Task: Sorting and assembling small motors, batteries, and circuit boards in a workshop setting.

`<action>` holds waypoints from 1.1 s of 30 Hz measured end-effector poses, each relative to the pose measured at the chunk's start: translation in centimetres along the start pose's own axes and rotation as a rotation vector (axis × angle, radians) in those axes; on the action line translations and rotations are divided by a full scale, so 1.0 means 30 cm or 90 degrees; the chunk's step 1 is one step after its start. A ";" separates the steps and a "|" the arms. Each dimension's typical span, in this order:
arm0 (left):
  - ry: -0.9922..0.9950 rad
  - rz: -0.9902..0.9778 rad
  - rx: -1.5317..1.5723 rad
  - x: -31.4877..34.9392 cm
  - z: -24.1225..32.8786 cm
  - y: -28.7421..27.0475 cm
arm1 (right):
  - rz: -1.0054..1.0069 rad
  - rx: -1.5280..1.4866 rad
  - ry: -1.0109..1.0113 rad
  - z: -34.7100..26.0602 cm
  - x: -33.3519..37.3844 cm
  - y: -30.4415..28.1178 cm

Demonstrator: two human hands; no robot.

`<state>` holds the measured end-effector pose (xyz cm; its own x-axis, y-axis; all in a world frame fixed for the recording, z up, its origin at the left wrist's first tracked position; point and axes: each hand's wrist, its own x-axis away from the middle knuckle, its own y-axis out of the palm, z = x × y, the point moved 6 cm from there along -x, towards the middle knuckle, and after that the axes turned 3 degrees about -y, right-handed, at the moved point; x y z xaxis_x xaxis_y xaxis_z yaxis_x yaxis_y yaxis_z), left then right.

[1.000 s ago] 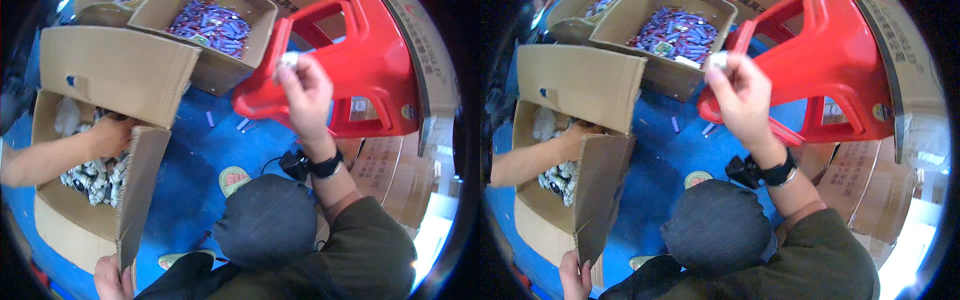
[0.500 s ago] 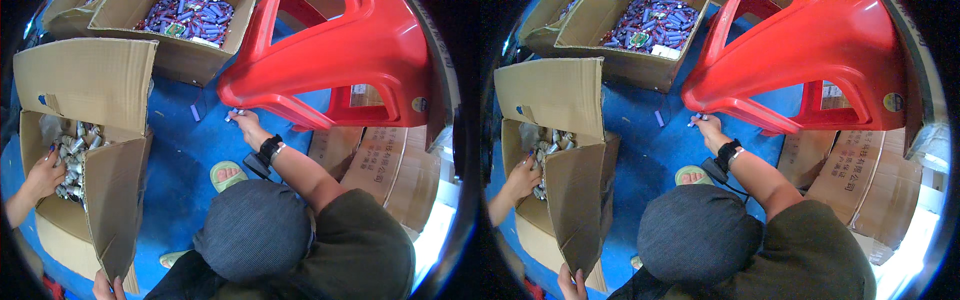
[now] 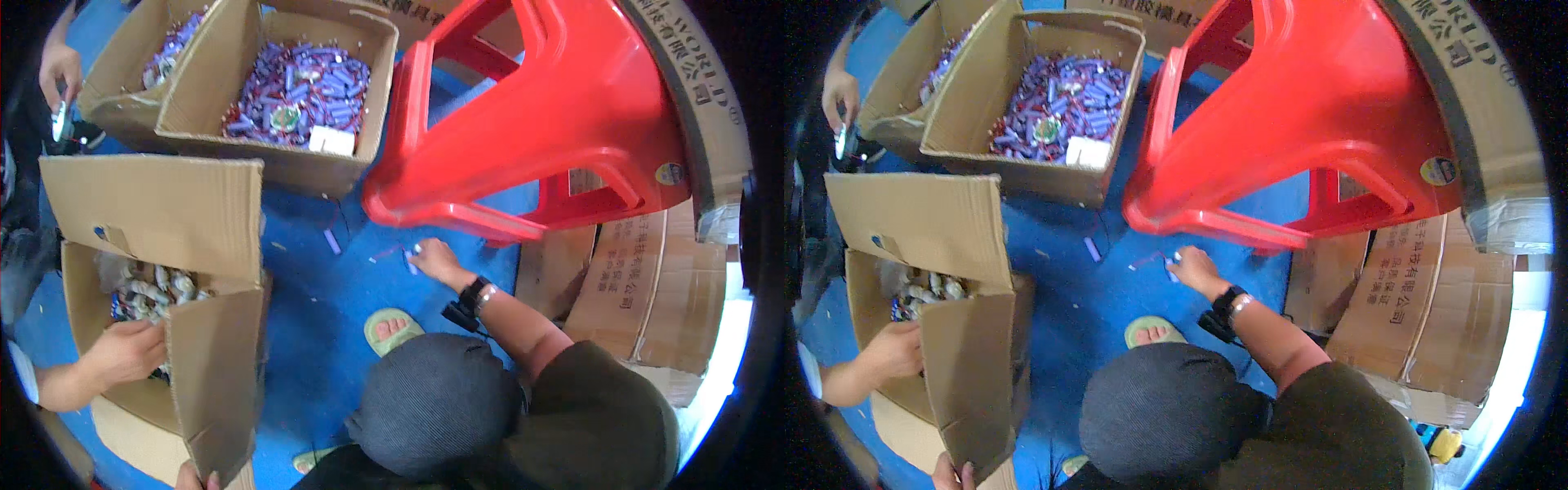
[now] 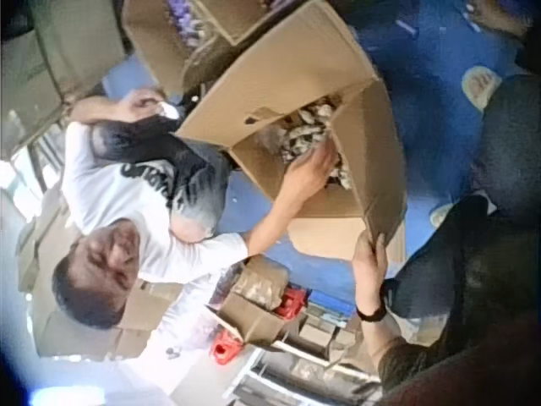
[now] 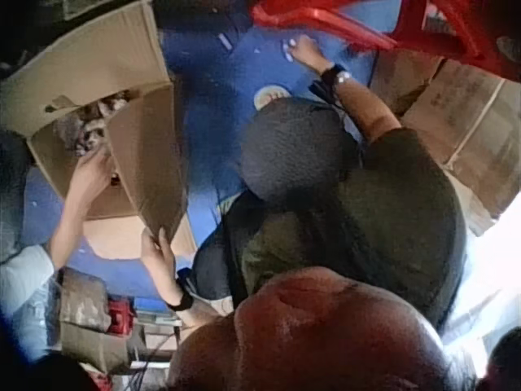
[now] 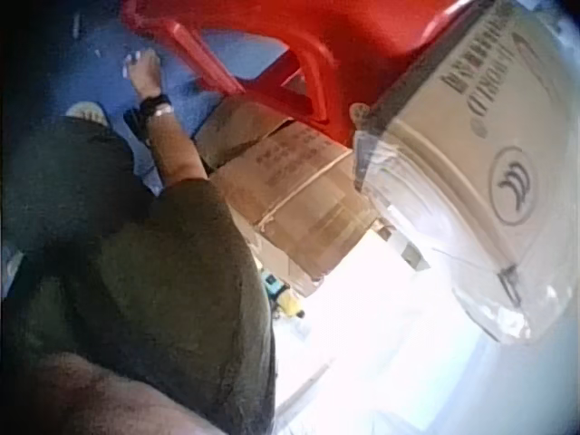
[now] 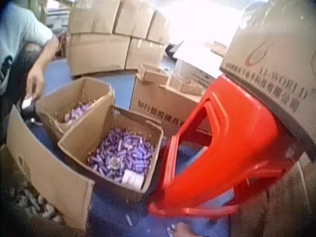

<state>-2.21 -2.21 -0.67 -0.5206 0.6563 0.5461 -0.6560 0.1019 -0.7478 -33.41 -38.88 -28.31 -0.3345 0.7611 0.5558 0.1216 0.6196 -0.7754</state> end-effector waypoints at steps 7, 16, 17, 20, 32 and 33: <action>0.042 0.031 0.049 0.035 0.011 -0.014 | 0.267 -0.129 -0.427 -0.476 0.278 -0.389; 0.066 0.002 0.060 0.049 0.082 -0.022 | 0.533 -0.371 -0.697 -1.023 0.241 -0.985; 0.038 -0.011 0.073 0.053 0.084 -0.022 | 0.544 -0.307 -0.685 -1.074 0.168 -0.991; 0.042 -0.019 0.076 0.055 0.095 -0.018 | 0.366 -0.015 -0.477 -1.163 -0.169 -0.928; -0.033 0.040 0.156 0.079 0.062 0.001 | -0.145 0.328 -0.316 -0.958 -0.639 -0.431; -0.034 0.036 0.155 0.077 0.058 0.002 | -0.138 0.242 -0.280 -0.944 -0.648 -0.435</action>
<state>-4.38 -1.99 1.21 -0.5838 0.6153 0.5297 -0.7339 -0.1208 -0.6684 -2.03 -56.33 -20.52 -0.6777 0.4246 0.6004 -0.3075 0.5780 -0.7559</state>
